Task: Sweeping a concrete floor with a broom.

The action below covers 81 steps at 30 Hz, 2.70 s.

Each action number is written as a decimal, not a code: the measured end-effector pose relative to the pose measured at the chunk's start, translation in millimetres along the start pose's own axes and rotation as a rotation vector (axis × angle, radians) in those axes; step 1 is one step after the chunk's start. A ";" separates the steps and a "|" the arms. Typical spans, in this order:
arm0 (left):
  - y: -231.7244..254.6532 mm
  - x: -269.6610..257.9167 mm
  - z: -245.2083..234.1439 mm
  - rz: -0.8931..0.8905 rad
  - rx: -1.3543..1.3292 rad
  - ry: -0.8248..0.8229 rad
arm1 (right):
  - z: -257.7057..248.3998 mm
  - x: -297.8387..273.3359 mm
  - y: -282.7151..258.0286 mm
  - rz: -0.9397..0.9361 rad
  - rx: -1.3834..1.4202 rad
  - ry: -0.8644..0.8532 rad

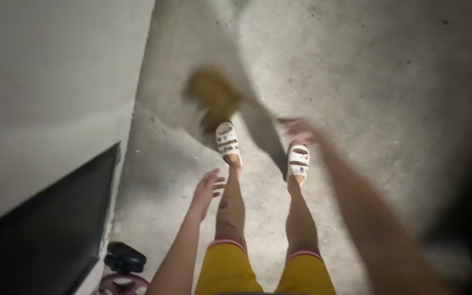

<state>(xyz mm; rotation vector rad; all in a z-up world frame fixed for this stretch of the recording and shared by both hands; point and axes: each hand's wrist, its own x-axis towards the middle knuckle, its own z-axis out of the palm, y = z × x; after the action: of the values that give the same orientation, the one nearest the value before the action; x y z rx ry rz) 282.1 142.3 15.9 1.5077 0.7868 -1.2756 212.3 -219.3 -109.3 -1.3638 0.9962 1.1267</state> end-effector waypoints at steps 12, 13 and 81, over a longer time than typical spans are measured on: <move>24.0 25.2 -31.2 0.066 0.125 -0.156 | -111.7 -108.3 -60.8 -0.107 -0.175 0.883; 21.6 23.9 -31.3 0.028 0.108 -0.193 | -66.7 -128.9 -74.4 -0.122 -0.114 0.955; 337.8 145.1 199.7 0.125 0.175 -0.162 | -268.5 -119.8 -207.3 -0.237 -0.028 0.941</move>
<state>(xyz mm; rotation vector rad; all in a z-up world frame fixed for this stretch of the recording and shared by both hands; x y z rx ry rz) 557.7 -169.0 -30.4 1.5430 0.4789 -1.3812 415.6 -469.2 50.9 -2.0269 1.4060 0.2738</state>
